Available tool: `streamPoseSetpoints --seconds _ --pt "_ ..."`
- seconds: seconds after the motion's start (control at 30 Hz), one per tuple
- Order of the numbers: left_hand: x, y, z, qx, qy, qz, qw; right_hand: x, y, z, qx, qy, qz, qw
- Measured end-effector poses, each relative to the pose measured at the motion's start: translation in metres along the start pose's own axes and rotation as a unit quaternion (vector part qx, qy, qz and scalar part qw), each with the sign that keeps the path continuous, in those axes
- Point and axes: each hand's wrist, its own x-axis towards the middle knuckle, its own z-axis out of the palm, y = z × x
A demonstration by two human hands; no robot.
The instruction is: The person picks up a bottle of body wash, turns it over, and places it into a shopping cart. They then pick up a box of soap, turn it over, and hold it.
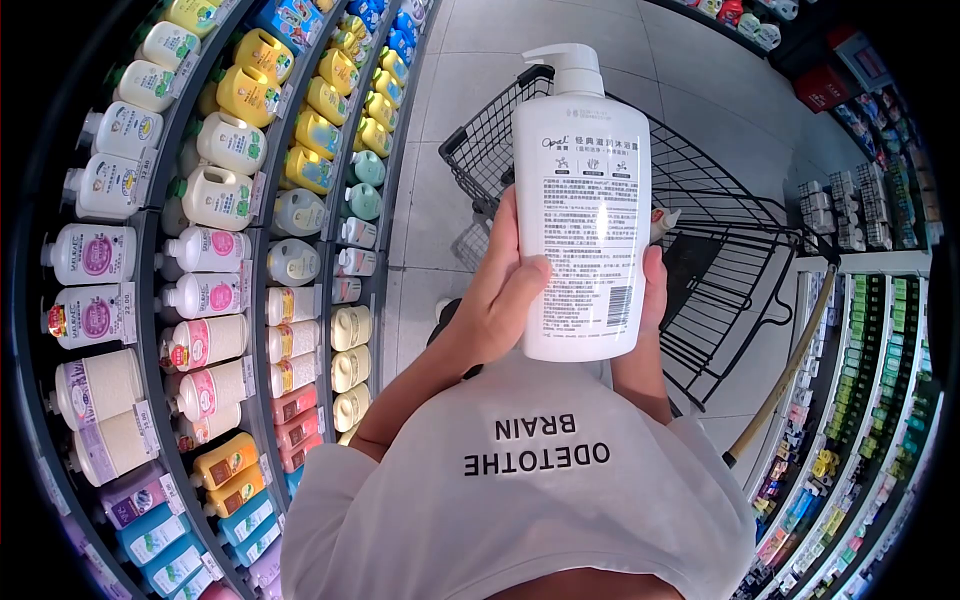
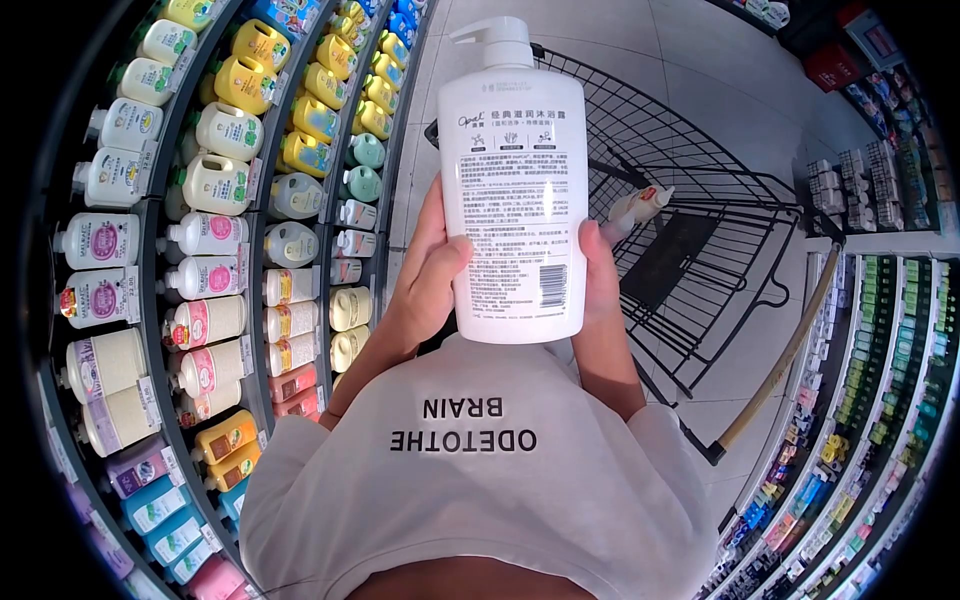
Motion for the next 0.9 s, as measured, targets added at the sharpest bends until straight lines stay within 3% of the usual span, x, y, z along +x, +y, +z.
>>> streamPoseSetpoints --seconds 0.9 --pt "0.0013 -0.0013 0.0047 0.026 0.019 0.002 0.999 -0.0005 -0.0024 0.0026 -0.022 0.012 -0.003 1.000"
